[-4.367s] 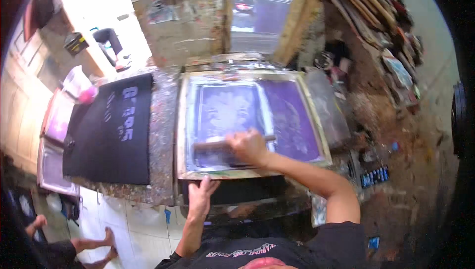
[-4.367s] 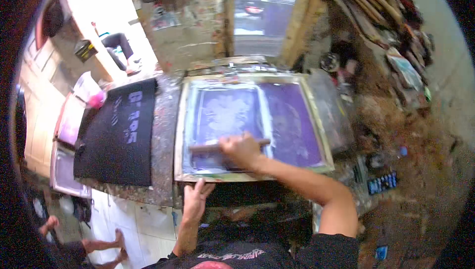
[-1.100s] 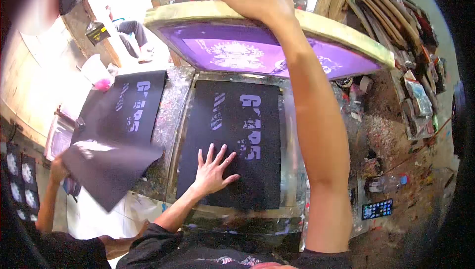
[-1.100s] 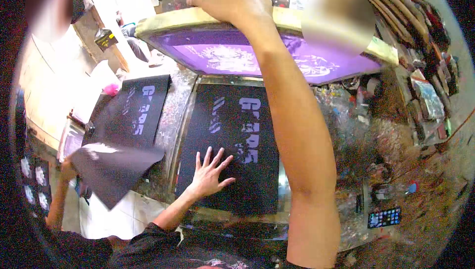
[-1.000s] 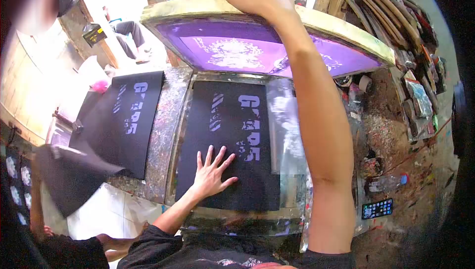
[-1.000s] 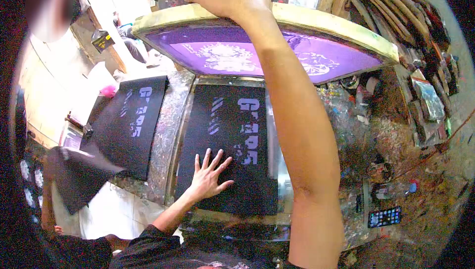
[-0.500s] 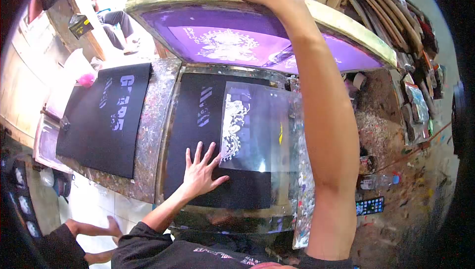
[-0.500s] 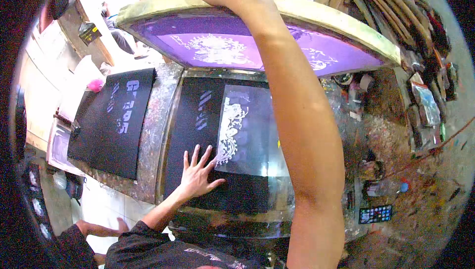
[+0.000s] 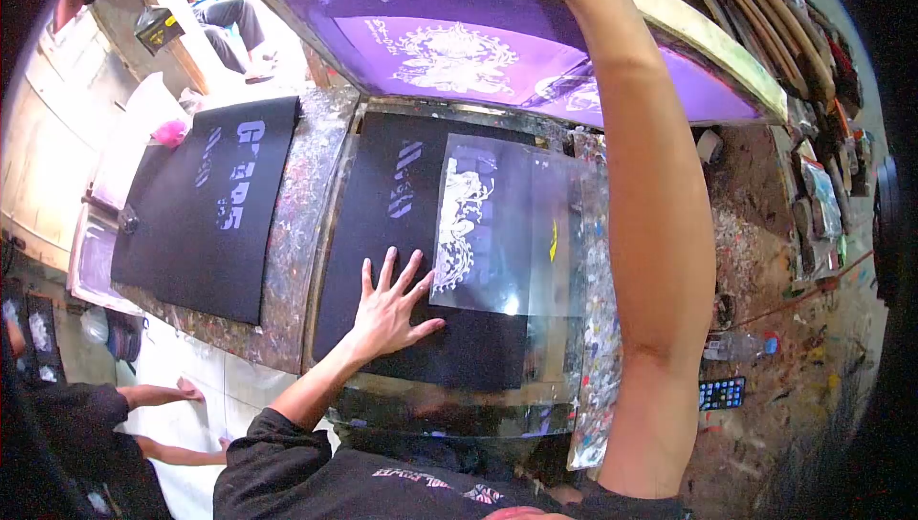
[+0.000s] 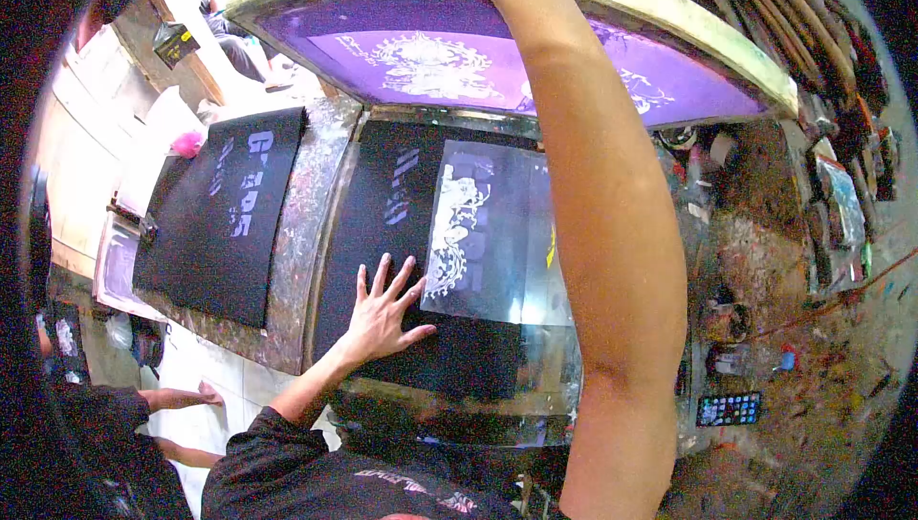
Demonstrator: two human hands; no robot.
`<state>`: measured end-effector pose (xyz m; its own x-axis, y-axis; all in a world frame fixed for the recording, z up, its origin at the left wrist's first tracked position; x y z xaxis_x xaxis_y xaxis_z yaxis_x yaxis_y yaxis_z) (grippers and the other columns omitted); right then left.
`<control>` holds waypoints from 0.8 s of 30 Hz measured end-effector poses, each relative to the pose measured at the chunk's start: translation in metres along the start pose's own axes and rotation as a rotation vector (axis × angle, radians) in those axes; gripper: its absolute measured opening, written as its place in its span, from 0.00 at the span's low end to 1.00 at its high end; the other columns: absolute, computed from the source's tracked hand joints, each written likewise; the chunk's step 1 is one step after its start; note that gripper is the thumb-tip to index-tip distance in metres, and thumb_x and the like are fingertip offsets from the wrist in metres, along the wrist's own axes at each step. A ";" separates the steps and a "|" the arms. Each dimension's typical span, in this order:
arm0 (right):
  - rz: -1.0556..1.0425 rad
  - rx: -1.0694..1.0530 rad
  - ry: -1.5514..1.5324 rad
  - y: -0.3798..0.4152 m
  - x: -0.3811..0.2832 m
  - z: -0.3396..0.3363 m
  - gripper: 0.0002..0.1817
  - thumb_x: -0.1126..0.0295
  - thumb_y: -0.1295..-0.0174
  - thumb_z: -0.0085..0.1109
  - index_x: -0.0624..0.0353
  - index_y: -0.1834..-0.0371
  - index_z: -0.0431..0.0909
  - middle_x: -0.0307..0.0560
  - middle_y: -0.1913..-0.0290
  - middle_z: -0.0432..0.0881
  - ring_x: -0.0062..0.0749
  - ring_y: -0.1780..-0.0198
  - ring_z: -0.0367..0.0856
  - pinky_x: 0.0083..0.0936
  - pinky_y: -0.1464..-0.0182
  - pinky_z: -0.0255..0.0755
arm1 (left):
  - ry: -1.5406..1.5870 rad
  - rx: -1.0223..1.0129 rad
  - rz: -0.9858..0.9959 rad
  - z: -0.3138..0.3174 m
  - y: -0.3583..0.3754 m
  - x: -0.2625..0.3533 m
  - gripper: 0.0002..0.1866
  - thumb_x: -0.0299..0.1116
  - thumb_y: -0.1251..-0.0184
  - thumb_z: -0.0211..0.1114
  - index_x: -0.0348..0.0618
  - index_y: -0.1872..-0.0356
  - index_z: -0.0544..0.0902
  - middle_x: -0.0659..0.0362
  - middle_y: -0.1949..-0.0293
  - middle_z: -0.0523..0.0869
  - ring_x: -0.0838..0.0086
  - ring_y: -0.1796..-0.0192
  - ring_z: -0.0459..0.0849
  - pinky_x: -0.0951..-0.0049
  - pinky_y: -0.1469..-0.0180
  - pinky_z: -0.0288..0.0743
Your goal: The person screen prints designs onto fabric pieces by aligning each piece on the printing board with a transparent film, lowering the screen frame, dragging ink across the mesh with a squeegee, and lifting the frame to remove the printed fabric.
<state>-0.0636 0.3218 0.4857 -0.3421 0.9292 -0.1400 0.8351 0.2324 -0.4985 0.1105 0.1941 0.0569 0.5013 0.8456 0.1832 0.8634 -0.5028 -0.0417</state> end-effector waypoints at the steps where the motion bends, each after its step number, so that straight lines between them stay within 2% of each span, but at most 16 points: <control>1: 0.007 -0.008 0.000 0.000 0.002 0.002 0.41 0.32 0.38 0.52 0.66 0.53 0.87 0.65 0.50 0.86 0.58 0.45 0.85 0.45 0.40 0.74 | 0.004 -0.009 0.003 0.000 -0.001 0.001 0.45 0.74 0.36 0.53 0.58 0.23 0.67 0.53 0.18 0.53 0.43 0.17 0.42 0.26 0.25 0.30; 3: -0.011 0.071 -0.042 0.002 0.003 0.001 0.41 0.32 0.38 0.52 0.65 0.51 0.86 0.66 0.48 0.85 0.58 0.44 0.84 0.45 0.39 0.74 | 0.023 -0.003 -0.019 -0.001 0.000 0.001 0.45 0.74 0.36 0.54 0.59 0.23 0.67 0.53 0.18 0.53 0.43 0.17 0.42 0.27 0.24 0.31; 8: -0.032 0.050 -0.043 -0.001 0.002 0.002 0.41 0.32 0.38 0.53 0.65 0.49 0.86 0.65 0.47 0.85 0.58 0.44 0.84 0.45 0.39 0.74 | 0.010 -0.009 -0.031 0.000 0.000 0.000 0.45 0.74 0.37 0.55 0.61 0.23 0.67 0.55 0.18 0.53 0.43 0.18 0.43 0.28 0.24 0.31; 10: -0.037 0.044 -0.054 -0.003 0.003 0.002 0.40 0.32 0.37 0.52 0.64 0.50 0.86 0.64 0.48 0.86 0.57 0.44 0.84 0.45 0.39 0.74 | 0.007 0.003 -0.001 0.001 0.000 0.002 0.48 0.74 0.37 0.56 0.53 0.23 0.66 0.47 0.19 0.52 0.42 0.18 0.42 0.28 0.24 0.31; 11: -0.035 0.049 -0.051 -0.003 0.003 0.002 0.40 0.32 0.37 0.52 0.64 0.50 0.86 0.64 0.48 0.86 0.57 0.44 0.84 0.45 0.39 0.74 | 0.004 0.006 0.004 0.003 -0.003 0.010 0.48 0.74 0.37 0.56 0.53 0.23 0.66 0.47 0.19 0.52 0.42 0.18 0.42 0.28 0.24 0.31; 13: 0.015 0.021 -0.046 -0.005 0.004 0.000 0.40 0.31 0.37 0.51 0.64 0.52 0.87 0.64 0.49 0.86 0.56 0.45 0.85 0.45 0.41 0.76 | 0.120 0.138 -0.121 -0.003 -0.025 0.032 0.52 0.74 0.37 0.56 0.41 0.24 0.64 0.36 0.20 0.50 0.41 0.18 0.41 0.25 0.26 0.32; 15: -0.018 0.081 -0.042 -0.006 0.007 0.000 0.41 0.30 0.37 0.51 0.65 0.55 0.88 0.63 0.51 0.87 0.56 0.46 0.86 0.45 0.43 0.77 | 0.182 0.104 -0.111 -0.013 -0.071 0.097 0.52 0.71 0.36 0.59 0.32 0.27 0.67 0.27 0.24 0.52 0.40 0.18 0.41 0.31 0.23 0.33; 16: 0.056 0.008 -0.011 -0.011 0.007 0.005 0.41 0.30 0.37 0.51 0.66 0.59 0.88 0.63 0.54 0.88 0.56 0.48 0.87 0.45 0.45 0.78 | 0.530 0.118 0.070 0.023 -0.109 0.127 0.47 0.67 0.34 0.61 0.32 0.29 0.69 0.30 0.24 0.55 0.43 0.20 0.50 0.37 0.23 0.43; 17: 0.017 0.126 -0.013 -0.029 0.020 0.029 0.41 0.26 0.44 0.55 0.58 0.58 0.90 0.61 0.54 0.89 0.53 0.51 0.89 0.48 0.48 0.80 | 0.874 0.117 0.276 0.049 -0.140 0.146 0.43 0.62 0.31 0.62 0.32 0.31 0.72 0.33 0.24 0.58 0.45 0.21 0.59 0.42 0.23 0.53; 18: 0.030 0.104 0.045 -0.015 0.014 0.023 0.42 0.26 0.44 0.56 0.61 0.59 0.90 0.62 0.54 0.88 0.52 0.51 0.89 0.48 0.49 0.81 | 1.201 -0.014 0.165 0.011 -0.156 0.147 0.37 0.56 0.29 0.63 0.32 0.33 0.74 0.36 0.28 0.66 0.50 0.28 0.69 0.50 0.28 0.63; 19: 0.017 0.081 0.075 -0.014 0.016 0.031 0.49 0.21 0.41 0.46 0.65 0.62 0.89 0.64 0.59 0.88 0.57 0.54 0.89 0.48 0.51 0.81 | 1.521 0.136 0.080 -0.021 -0.157 0.137 0.30 0.48 0.28 0.63 0.32 0.36 0.75 0.43 0.35 0.74 0.57 0.38 0.78 0.56 0.37 0.73; 20: 0.009 0.084 0.044 0.008 0.007 0.022 0.48 0.22 0.40 0.46 0.65 0.65 0.89 0.64 0.62 0.88 0.56 0.56 0.89 0.46 0.54 0.82 | 1.822 0.324 0.041 -0.054 -0.157 0.128 0.24 0.40 0.26 0.64 0.32 0.39 0.76 0.49 0.42 0.83 0.64 0.49 0.88 0.63 0.46 0.82; 21: -0.032 0.176 0.105 0.024 -0.001 0.017 0.48 0.23 0.40 0.47 0.65 0.67 0.89 0.63 0.65 0.88 0.54 0.57 0.90 0.47 0.55 0.82 | 1.696 0.542 0.034 -0.113 -0.127 0.106 0.23 0.38 0.27 0.65 0.32 0.40 0.76 0.50 0.51 0.86 0.63 0.52 0.88 0.63 0.48 0.84; 22: -0.016 0.131 0.049 0.036 -0.003 0.021 0.46 0.23 0.40 0.49 0.64 0.69 0.89 0.61 0.67 0.88 0.52 0.60 0.90 0.48 0.58 0.82 | 1.819 0.650 0.015 -0.144 -0.108 0.086 0.24 0.38 0.26 0.65 0.33 0.38 0.73 0.48 0.50 0.85 0.63 0.52 0.88 0.66 0.52 0.86; 23: -0.035 0.115 0.098 0.053 -0.011 0.020 0.44 0.25 0.39 0.50 0.64 0.65 0.88 0.59 0.67 0.89 0.51 0.61 0.90 0.46 0.61 0.82 | 1.786 0.816 -0.111 -0.163 -0.083 0.057 0.25 0.39 0.24 0.62 0.33 0.36 0.70 0.46 0.50 0.85 0.62 0.52 0.88 0.68 0.53 0.87; 24: -0.064 0.245 0.079 0.077 -0.019 0.019 0.41 0.28 0.37 0.50 0.62 0.61 0.86 0.57 0.69 0.88 0.51 0.64 0.90 0.44 0.66 0.80 | 1.688 0.894 -0.172 -0.181 -0.053 0.032 0.27 0.40 0.23 0.61 0.37 0.32 0.65 0.46 0.48 0.84 0.61 0.48 0.86 0.66 0.51 0.86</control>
<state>-0.0012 0.3166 0.4337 -0.3481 0.9366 -0.0393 0.6807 0.2237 -0.6976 0.0705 0.2159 0.2426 0.3273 -0.4337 0.8395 0.9395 0.2448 -0.2398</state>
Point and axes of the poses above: each hand's wrist, its own y-axis away from the middle knuckle, its own z-axis out of the palm, x = y × z, the point moved 7 cm from there along -y, towards the middle knuckle
